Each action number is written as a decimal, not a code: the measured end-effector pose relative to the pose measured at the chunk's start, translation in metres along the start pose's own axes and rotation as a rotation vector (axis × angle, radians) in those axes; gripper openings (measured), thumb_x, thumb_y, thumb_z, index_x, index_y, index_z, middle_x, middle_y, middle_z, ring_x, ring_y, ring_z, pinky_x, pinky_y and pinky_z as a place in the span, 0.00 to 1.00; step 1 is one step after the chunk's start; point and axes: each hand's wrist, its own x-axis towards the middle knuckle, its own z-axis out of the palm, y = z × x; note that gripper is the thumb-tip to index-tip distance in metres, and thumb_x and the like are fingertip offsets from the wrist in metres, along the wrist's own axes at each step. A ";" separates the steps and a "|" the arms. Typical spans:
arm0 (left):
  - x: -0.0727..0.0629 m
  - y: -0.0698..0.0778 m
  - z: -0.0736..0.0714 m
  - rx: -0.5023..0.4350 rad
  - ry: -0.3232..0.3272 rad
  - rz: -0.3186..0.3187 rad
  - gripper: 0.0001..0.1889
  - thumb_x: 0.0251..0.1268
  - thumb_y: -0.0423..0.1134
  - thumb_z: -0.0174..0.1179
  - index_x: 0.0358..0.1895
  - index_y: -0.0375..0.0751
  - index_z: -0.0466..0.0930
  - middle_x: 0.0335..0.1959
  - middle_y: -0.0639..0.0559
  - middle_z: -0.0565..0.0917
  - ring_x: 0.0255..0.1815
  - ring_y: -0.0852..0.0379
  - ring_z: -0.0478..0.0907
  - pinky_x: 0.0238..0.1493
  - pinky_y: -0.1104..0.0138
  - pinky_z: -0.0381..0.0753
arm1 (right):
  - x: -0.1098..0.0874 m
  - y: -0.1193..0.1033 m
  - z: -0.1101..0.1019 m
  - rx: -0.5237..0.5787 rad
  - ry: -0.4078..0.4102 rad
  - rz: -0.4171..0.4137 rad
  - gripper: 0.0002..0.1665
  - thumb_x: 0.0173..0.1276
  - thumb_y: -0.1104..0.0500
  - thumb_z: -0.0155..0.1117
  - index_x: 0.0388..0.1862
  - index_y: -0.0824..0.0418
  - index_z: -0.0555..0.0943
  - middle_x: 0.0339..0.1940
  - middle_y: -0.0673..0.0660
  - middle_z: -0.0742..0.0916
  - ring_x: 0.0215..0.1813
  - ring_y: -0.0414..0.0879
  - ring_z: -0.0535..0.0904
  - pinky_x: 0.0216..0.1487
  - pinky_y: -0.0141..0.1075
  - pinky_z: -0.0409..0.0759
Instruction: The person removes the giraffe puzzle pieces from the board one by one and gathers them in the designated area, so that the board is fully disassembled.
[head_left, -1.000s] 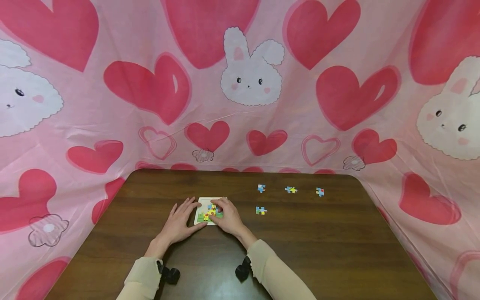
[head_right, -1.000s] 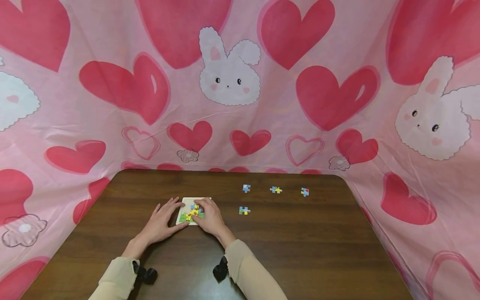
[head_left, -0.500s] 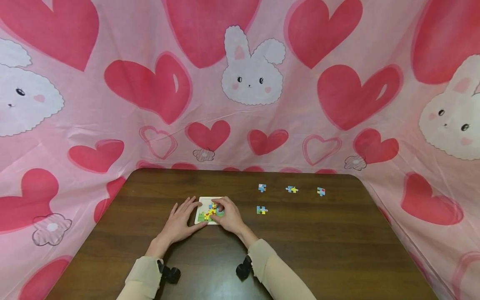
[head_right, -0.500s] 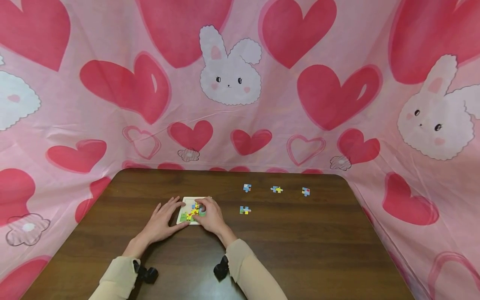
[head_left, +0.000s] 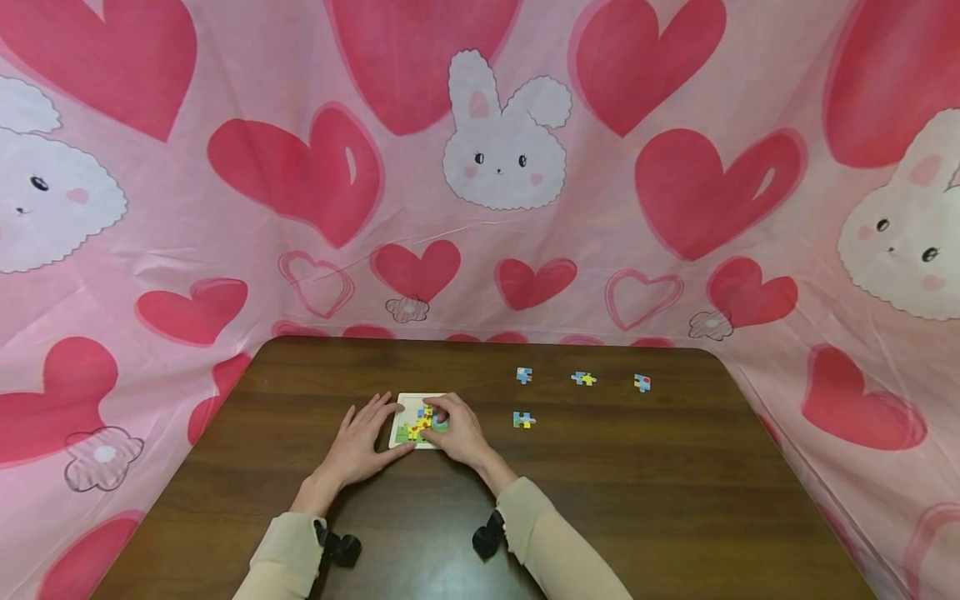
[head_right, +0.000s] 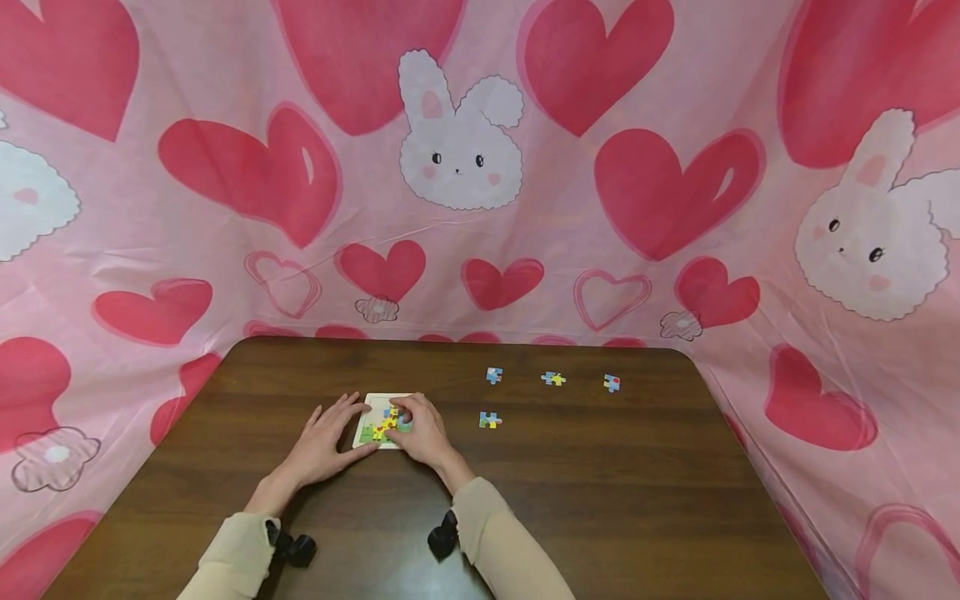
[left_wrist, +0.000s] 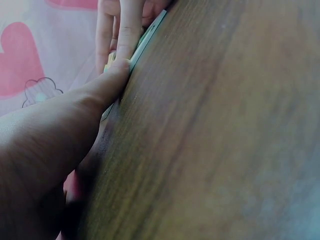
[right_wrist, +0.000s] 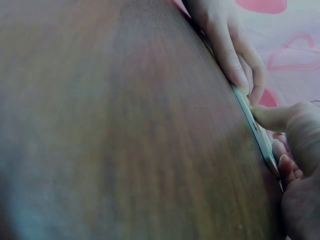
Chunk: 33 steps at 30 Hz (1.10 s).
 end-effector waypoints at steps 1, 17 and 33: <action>0.000 0.000 0.000 0.000 0.002 0.000 0.39 0.70 0.63 0.72 0.75 0.44 0.76 0.87 0.34 0.67 0.89 0.30 0.60 0.85 0.25 0.50 | 0.000 0.000 0.000 0.004 0.000 0.002 0.30 0.65 0.62 0.83 0.66 0.64 0.87 0.48 0.57 0.87 0.44 0.45 0.81 0.47 0.28 0.76; -0.002 0.002 -0.003 0.069 -0.010 0.007 0.40 0.71 0.66 0.69 0.76 0.44 0.76 0.86 0.35 0.69 0.89 0.32 0.62 0.85 0.26 0.55 | 0.001 0.001 0.002 0.027 0.003 0.026 0.31 0.63 0.62 0.86 0.65 0.63 0.87 0.41 0.56 0.87 0.40 0.39 0.77 0.46 0.29 0.74; -0.003 0.005 -0.007 0.141 0.021 0.039 0.39 0.70 0.65 0.71 0.75 0.45 0.80 0.81 0.35 0.75 0.84 0.32 0.70 0.80 0.25 0.64 | 0.002 0.003 0.001 0.047 -0.002 0.031 0.31 0.65 0.62 0.84 0.67 0.62 0.87 0.37 0.56 0.86 0.39 0.37 0.75 0.45 0.28 0.74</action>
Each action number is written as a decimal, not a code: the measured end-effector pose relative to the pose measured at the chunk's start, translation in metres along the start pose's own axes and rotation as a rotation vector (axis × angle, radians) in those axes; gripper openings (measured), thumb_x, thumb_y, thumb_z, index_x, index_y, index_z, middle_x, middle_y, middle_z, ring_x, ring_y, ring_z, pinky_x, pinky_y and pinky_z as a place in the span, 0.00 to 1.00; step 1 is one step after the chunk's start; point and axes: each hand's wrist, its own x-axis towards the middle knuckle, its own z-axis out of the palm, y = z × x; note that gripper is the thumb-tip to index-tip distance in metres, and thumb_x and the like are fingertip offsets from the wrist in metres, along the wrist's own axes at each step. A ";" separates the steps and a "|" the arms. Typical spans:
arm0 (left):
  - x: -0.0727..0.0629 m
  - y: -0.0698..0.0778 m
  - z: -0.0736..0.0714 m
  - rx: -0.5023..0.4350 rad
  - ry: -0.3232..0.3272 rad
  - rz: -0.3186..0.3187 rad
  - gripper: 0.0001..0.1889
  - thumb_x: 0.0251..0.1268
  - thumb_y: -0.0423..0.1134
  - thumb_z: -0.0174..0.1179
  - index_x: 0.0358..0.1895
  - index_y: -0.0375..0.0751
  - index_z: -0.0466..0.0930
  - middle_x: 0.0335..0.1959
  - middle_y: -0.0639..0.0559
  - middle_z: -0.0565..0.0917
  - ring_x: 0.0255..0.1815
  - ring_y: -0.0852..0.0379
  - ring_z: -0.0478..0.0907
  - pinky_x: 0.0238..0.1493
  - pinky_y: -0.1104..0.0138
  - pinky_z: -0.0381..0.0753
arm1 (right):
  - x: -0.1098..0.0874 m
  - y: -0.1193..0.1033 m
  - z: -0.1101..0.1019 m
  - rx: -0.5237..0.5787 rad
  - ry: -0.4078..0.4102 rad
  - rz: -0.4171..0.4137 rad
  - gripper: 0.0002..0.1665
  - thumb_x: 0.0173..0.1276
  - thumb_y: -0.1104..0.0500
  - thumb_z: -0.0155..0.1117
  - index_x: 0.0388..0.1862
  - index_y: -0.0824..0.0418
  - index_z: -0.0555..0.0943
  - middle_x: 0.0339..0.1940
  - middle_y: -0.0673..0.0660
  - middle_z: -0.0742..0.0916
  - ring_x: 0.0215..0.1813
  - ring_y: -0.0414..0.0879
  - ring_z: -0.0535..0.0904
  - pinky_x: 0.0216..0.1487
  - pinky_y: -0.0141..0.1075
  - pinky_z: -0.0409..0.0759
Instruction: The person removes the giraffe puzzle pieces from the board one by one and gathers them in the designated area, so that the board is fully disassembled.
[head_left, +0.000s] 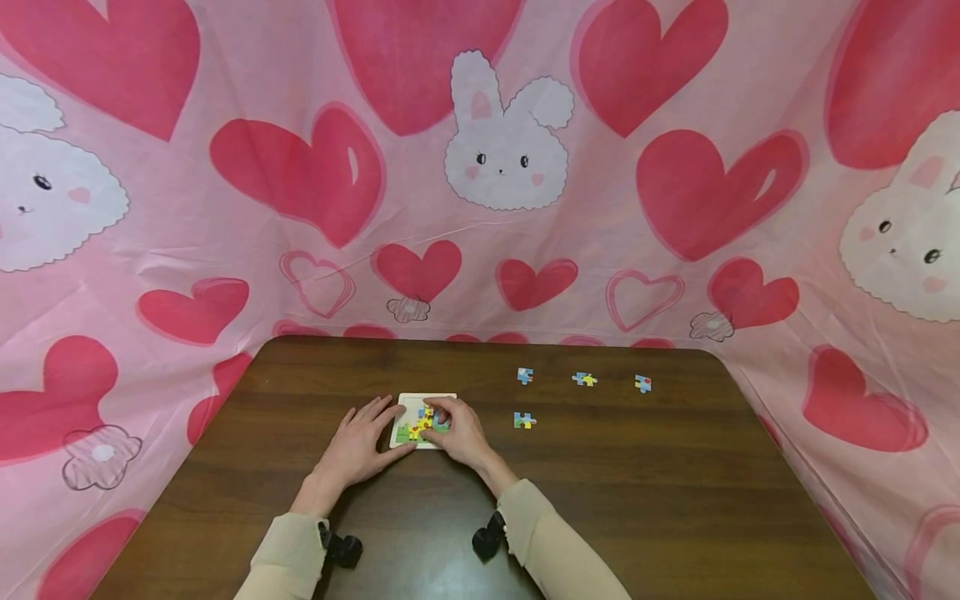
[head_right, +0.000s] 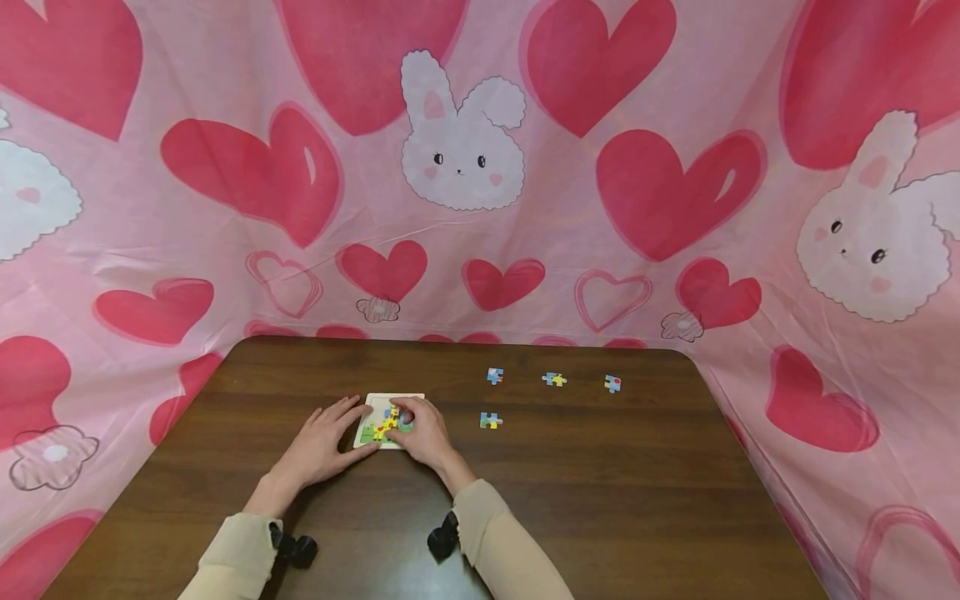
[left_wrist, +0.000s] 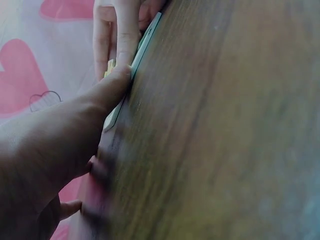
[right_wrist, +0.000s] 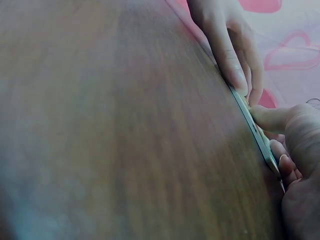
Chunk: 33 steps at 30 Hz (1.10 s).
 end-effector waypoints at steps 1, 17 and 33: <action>0.000 0.000 0.000 0.001 0.002 0.001 0.39 0.69 0.65 0.71 0.75 0.45 0.80 0.81 0.34 0.75 0.84 0.32 0.71 0.80 0.26 0.65 | 0.000 0.000 0.000 0.000 -0.001 0.000 0.31 0.65 0.62 0.84 0.67 0.62 0.87 0.37 0.55 0.86 0.39 0.37 0.74 0.45 0.28 0.74; -0.003 0.001 -0.002 -0.015 -0.017 -0.001 0.40 0.68 0.64 0.73 0.77 0.45 0.79 0.82 0.34 0.74 0.85 0.32 0.69 0.81 0.25 0.63 | 0.000 0.002 0.001 -0.028 0.010 -0.014 0.30 0.66 0.60 0.83 0.67 0.63 0.87 0.40 0.56 0.87 0.40 0.38 0.76 0.46 0.30 0.75; -0.003 0.001 -0.003 -0.021 -0.025 -0.008 0.41 0.68 0.65 0.73 0.77 0.45 0.79 0.83 0.34 0.74 0.85 0.31 0.69 0.81 0.25 0.62 | -0.001 0.001 0.000 0.042 0.013 -0.007 0.30 0.64 0.64 0.84 0.66 0.64 0.88 0.39 0.60 0.89 0.37 0.36 0.76 0.41 0.27 0.76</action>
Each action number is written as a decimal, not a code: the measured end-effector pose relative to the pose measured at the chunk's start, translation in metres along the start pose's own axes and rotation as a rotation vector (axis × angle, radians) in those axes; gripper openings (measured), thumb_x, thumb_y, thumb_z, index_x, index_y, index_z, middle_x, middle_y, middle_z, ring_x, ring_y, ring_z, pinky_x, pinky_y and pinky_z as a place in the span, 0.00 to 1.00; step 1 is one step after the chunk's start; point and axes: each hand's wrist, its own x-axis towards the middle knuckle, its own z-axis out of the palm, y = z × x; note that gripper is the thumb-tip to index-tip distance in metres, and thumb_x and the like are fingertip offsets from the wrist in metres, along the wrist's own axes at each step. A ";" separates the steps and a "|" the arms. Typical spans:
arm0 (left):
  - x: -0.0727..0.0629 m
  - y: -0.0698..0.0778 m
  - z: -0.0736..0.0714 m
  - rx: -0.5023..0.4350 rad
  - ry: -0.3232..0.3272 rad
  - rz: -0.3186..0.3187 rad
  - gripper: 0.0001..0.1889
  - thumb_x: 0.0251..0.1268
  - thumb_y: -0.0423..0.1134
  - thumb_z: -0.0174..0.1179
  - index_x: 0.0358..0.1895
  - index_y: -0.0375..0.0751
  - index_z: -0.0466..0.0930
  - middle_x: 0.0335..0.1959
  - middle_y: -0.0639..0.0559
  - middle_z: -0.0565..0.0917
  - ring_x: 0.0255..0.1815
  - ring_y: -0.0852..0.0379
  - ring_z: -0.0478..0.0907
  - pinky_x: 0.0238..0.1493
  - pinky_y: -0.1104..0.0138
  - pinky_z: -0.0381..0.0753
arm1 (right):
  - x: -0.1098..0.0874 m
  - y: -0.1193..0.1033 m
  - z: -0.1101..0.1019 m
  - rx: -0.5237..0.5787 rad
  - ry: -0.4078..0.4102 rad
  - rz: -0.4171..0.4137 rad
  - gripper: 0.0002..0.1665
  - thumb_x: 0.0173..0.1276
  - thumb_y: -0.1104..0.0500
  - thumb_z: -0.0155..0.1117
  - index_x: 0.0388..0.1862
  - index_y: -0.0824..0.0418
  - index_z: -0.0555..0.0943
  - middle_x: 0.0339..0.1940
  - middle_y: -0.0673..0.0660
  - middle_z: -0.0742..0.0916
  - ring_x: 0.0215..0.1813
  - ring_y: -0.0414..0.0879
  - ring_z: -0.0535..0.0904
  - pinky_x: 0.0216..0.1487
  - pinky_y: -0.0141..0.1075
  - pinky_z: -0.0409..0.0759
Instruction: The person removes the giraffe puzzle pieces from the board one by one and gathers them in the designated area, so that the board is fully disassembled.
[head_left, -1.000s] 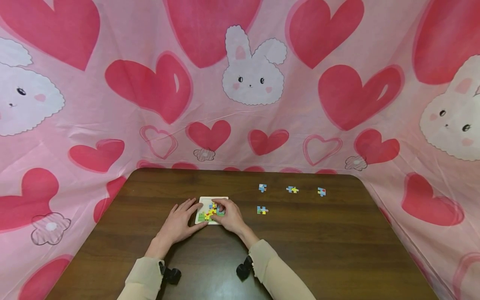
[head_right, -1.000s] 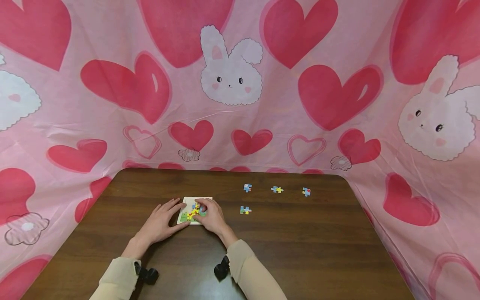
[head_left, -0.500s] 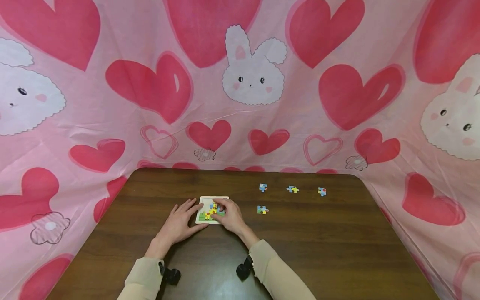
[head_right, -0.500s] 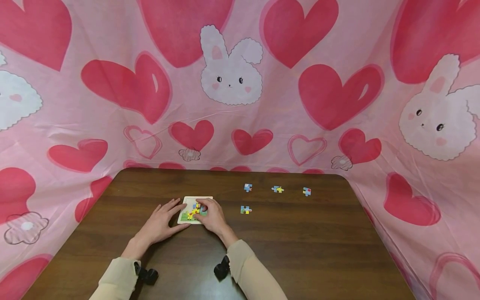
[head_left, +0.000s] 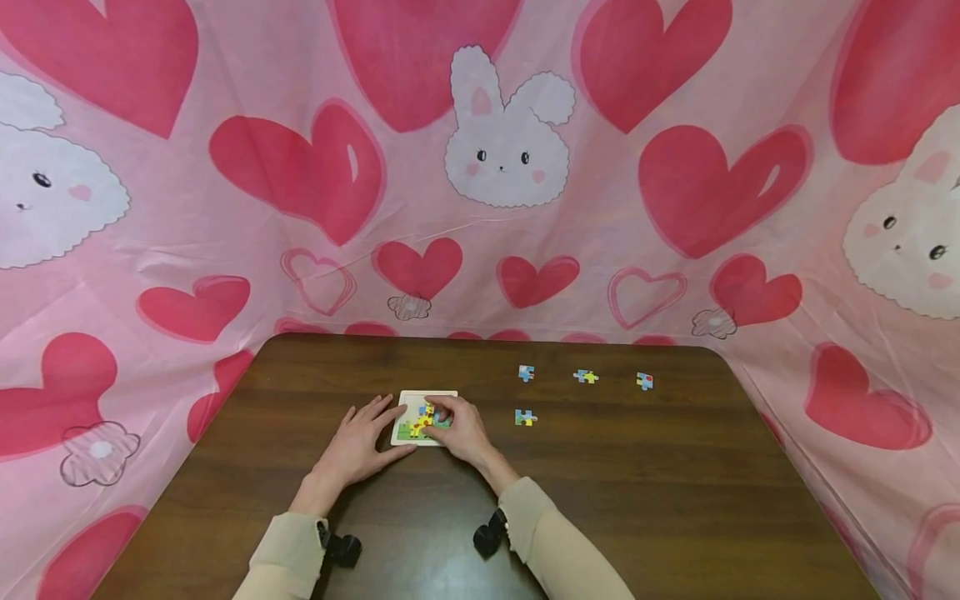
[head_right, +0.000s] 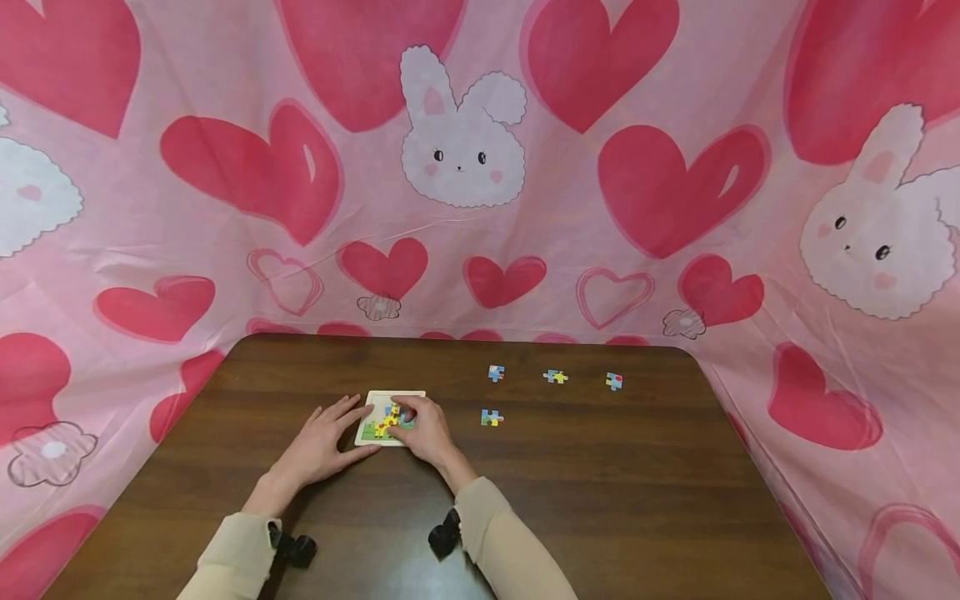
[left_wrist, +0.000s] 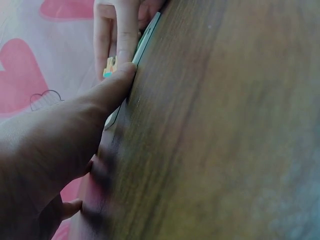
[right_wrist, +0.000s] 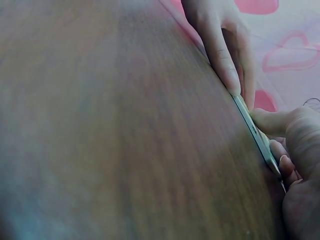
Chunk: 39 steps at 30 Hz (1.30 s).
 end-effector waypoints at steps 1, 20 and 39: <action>0.000 0.000 0.000 0.000 0.003 0.004 0.41 0.68 0.65 0.72 0.77 0.45 0.79 0.82 0.34 0.74 0.85 0.31 0.69 0.81 0.25 0.62 | 0.000 0.000 0.000 0.009 0.001 0.002 0.30 0.64 0.64 0.84 0.66 0.64 0.88 0.39 0.60 0.89 0.36 0.36 0.76 0.41 0.27 0.75; 0.000 0.001 0.001 -0.001 -0.001 0.000 0.41 0.68 0.65 0.72 0.78 0.45 0.79 0.83 0.34 0.73 0.85 0.31 0.69 0.81 0.25 0.62 | 0.005 -0.002 -0.006 0.155 0.000 0.014 0.28 0.65 0.67 0.81 0.64 0.70 0.86 0.39 0.65 0.89 0.35 0.37 0.76 0.40 0.26 0.75; 0.001 0.000 0.002 -0.007 -0.027 -0.025 0.42 0.68 0.64 0.73 0.79 0.45 0.77 0.84 0.35 0.71 0.87 0.31 0.66 0.83 0.25 0.59 | 0.004 -0.006 -0.050 0.291 -0.111 0.024 0.28 0.68 0.71 0.78 0.65 0.76 0.83 0.33 0.61 0.86 0.32 0.35 0.75 0.36 0.25 0.74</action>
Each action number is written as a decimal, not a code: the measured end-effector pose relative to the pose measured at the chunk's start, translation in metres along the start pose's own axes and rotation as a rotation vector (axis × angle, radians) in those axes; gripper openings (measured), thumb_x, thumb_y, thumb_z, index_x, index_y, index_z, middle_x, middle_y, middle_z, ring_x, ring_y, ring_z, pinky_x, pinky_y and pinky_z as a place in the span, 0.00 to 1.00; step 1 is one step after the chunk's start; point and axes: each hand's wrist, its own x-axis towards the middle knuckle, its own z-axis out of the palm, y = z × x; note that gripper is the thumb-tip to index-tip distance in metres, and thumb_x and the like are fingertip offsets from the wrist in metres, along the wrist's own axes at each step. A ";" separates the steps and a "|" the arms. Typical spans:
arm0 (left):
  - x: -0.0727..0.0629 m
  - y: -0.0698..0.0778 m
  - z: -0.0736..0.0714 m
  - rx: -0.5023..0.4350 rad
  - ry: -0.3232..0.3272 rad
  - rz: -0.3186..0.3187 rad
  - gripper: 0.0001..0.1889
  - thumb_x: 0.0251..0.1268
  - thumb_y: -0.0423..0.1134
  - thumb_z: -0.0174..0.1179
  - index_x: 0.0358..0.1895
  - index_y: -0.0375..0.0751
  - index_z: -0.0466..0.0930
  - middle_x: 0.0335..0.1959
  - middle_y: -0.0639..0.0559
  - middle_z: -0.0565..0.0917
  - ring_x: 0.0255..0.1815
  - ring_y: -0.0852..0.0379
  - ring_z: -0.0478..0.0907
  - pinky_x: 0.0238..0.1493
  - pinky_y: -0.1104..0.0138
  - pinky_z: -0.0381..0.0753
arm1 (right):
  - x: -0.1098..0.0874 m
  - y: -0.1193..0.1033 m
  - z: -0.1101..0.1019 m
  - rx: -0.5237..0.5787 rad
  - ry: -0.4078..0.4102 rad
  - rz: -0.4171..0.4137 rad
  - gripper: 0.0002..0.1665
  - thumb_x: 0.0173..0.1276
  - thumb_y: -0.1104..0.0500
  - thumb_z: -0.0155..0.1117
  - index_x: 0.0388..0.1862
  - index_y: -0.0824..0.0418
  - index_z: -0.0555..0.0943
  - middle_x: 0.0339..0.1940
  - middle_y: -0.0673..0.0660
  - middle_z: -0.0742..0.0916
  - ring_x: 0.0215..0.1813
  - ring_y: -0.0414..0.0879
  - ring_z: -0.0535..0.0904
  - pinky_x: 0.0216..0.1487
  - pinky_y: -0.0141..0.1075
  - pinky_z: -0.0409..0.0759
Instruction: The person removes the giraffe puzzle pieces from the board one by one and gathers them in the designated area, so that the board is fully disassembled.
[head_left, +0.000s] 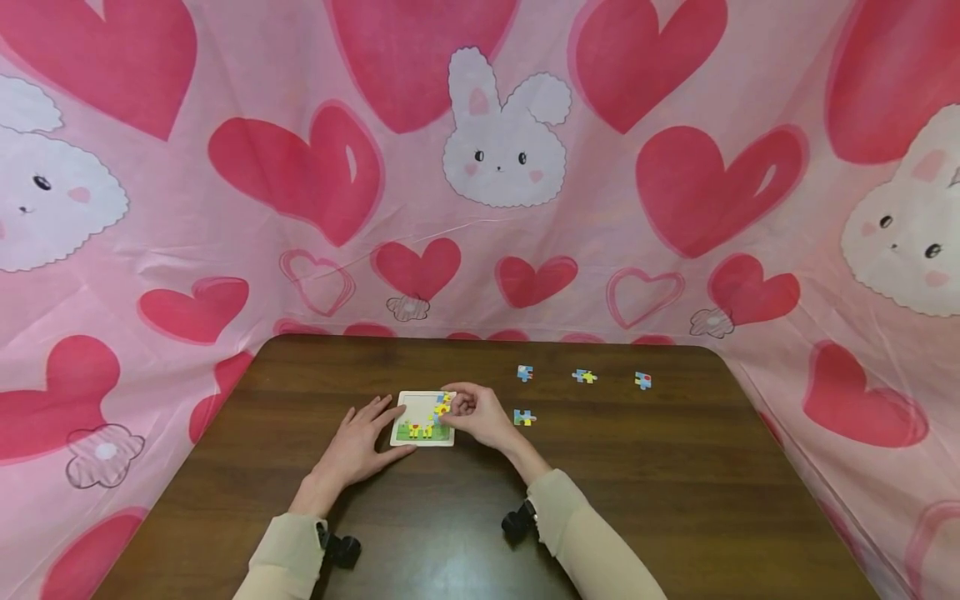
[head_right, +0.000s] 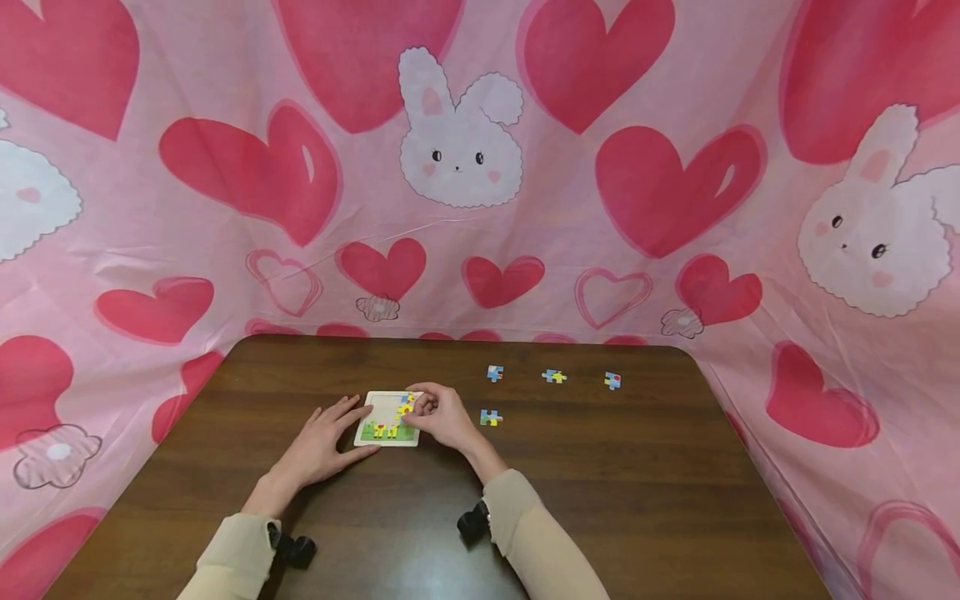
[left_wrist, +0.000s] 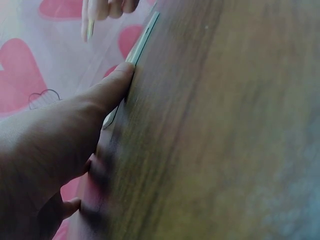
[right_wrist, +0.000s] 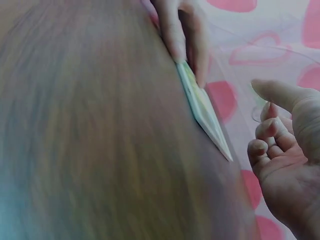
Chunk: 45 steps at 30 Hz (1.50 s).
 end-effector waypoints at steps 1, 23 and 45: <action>0.000 0.000 0.000 -0.001 -0.002 -0.002 0.43 0.68 0.64 0.73 0.79 0.45 0.77 0.84 0.35 0.71 0.87 0.31 0.66 0.83 0.25 0.59 | -0.001 0.000 -0.004 0.001 -0.003 -0.003 0.28 0.67 0.72 0.78 0.65 0.76 0.83 0.32 0.62 0.86 0.31 0.35 0.75 0.36 0.25 0.74; -0.001 0.001 -0.001 -0.005 0.000 -0.005 0.44 0.67 0.65 0.74 0.79 0.44 0.77 0.84 0.34 0.71 0.87 0.31 0.65 0.84 0.26 0.59 | -0.051 0.002 -0.097 -0.045 0.025 0.037 0.31 0.70 0.68 0.78 0.68 0.77 0.81 0.30 0.47 0.82 0.33 0.37 0.77 0.38 0.27 0.78; -0.005 0.003 0.001 -0.010 -0.004 -0.005 0.44 0.67 0.65 0.73 0.79 0.44 0.76 0.84 0.34 0.71 0.87 0.30 0.65 0.84 0.26 0.59 | -0.105 0.025 -0.162 -0.123 0.122 0.084 0.29 0.70 0.69 0.77 0.67 0.79 0.81 0.31 0.47 0.83 0.33 0.34 0.76 0.35 0.27 0.75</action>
